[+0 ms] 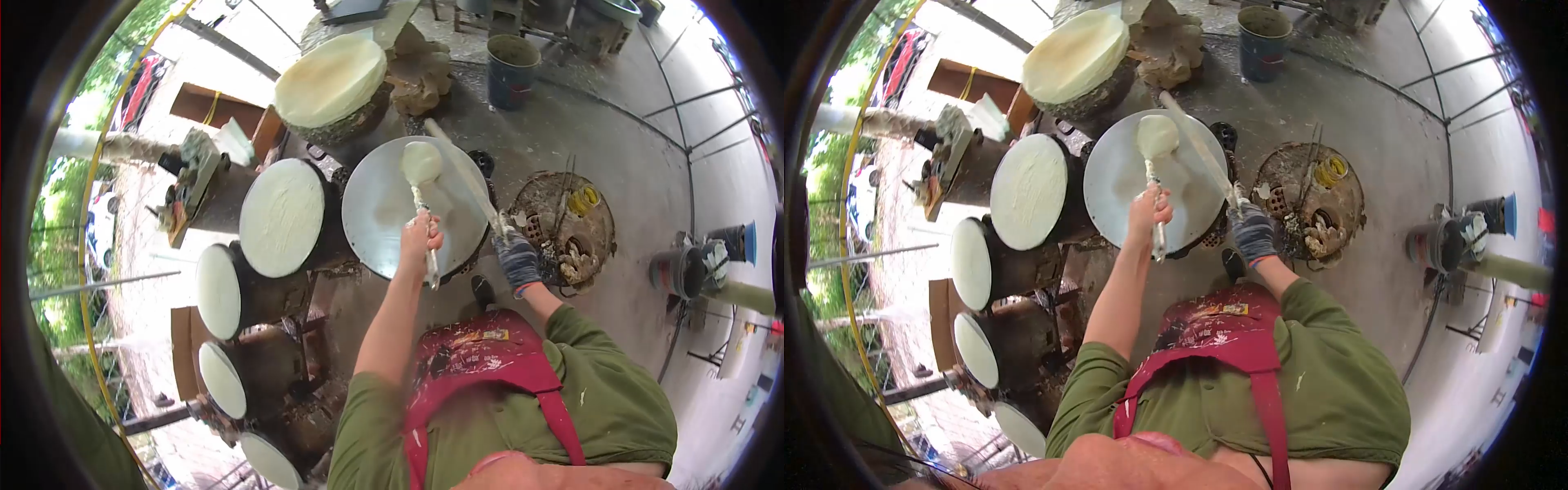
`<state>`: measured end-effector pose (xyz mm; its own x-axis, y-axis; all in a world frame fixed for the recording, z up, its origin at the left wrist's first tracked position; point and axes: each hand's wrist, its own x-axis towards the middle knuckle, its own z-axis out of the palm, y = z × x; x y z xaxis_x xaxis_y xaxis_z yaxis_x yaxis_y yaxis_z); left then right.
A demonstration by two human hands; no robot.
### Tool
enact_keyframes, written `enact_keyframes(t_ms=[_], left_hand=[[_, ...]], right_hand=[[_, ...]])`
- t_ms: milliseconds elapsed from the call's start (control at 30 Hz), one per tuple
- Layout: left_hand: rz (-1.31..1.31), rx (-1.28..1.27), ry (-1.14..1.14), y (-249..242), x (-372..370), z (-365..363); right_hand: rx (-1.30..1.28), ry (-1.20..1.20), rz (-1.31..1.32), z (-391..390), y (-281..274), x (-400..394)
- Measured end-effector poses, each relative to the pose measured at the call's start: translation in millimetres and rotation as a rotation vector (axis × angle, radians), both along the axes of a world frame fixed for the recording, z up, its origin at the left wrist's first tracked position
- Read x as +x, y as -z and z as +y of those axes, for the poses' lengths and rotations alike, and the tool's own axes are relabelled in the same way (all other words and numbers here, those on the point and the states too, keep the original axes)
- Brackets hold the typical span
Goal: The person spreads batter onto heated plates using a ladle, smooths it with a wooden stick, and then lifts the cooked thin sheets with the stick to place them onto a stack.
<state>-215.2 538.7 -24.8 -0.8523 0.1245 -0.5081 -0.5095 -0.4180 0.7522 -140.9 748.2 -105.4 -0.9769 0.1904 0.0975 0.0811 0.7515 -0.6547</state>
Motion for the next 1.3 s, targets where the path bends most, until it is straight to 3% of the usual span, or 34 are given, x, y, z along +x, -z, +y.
enact_keyframes(t_ms=[33,133,167,267,333,400,467,567,667,800,933,967,1067,1100,1200,1233,1300], left_hand=[[0.004,-0.024,-0.040,11.1,-9.5,6.3],[0.166,-0.395,-0.022,42.8,-22.0,1.3],[0.165,-0.558,0.068,41.9,-22.0,-13.5],[0.499,-1.030,-0.008,51.5,-23.4,-56.8],[0.815,-1.243,-0.215,52.3,-26.6,-92.7],[0.815,-1.145,-0.204,28.8,-27.0,-125.7],[0.742,-0.970,-0.132,30.5,-28.4,-164.8],[0.568,-0.739,-0.031,34.2,-19.9,-200.0],[0.372,-0.676,0.046,19.2,9.8,-218.0],[0.235,-0.686,-0.012,-7.4,35.2,-225.5],[0.138,-0.625,-0.157,-22.1,47.5,-225.5],[0.133,-0.594,-0.169,-23.0,48.8,-222.8],[0.036,-0.522,-0.202,-39.7,52.4,-203.3],[0.013,-0.510,-0.210,-42.1,55.0,-198.7],[-0.040,-0.525,-0.269,-43.7,63.7,-188.9],[-0.055,-0.539,-0.297,-42.7,67.1,-185.4],[-0.063,-0.541,-0.336,-38.1,77.0,-180.0]], right_hand=[[0.053,0.041,-0.151,-12.1,-7.5,-5.7],[0.175,0.116,-0.231,-25.1,10.7,-2.3],[0.100,0.152,-0.271,-29.7,4.0,-3.3],[-0.153,0.207,-0.344,-56.4,34.2,-14.1],[-0.292,0.222,-0.309,-87.1,56.2,-24.5],[-0.487,0.233,-0.300,-109.0,93.8,-37.9],[-0.128,0.174,-0.297,-96.5,15.4,-47.4],[-0.268,0.374,-0.251,-76.1,16.9,-42.3],[-0.596,0.260,-0.479,-117.4,24.0,-55.4],[0.063,0.029,-0.281,-81.0,28.8,-70.9],[-0.250,0.176,-0.316,-22.7,-3.1,-85.1],[-0.399,0.143,-0.559,-28.6,-2.0,-97.4],[-0.505,-0.128,-0.510,-69.5,22.8,-113.1],[-0.272,-0.172,-0.447,-66.9,22.7,-112.2],[-0.031,-0.278,-0.406,-27.5,-8.9,-133.4],[-0.427,-0.277,-0.053,-1.9,27.7,-139.9],[-0.116,-0.337,-0.261,31.1,83.2,-154.2]])
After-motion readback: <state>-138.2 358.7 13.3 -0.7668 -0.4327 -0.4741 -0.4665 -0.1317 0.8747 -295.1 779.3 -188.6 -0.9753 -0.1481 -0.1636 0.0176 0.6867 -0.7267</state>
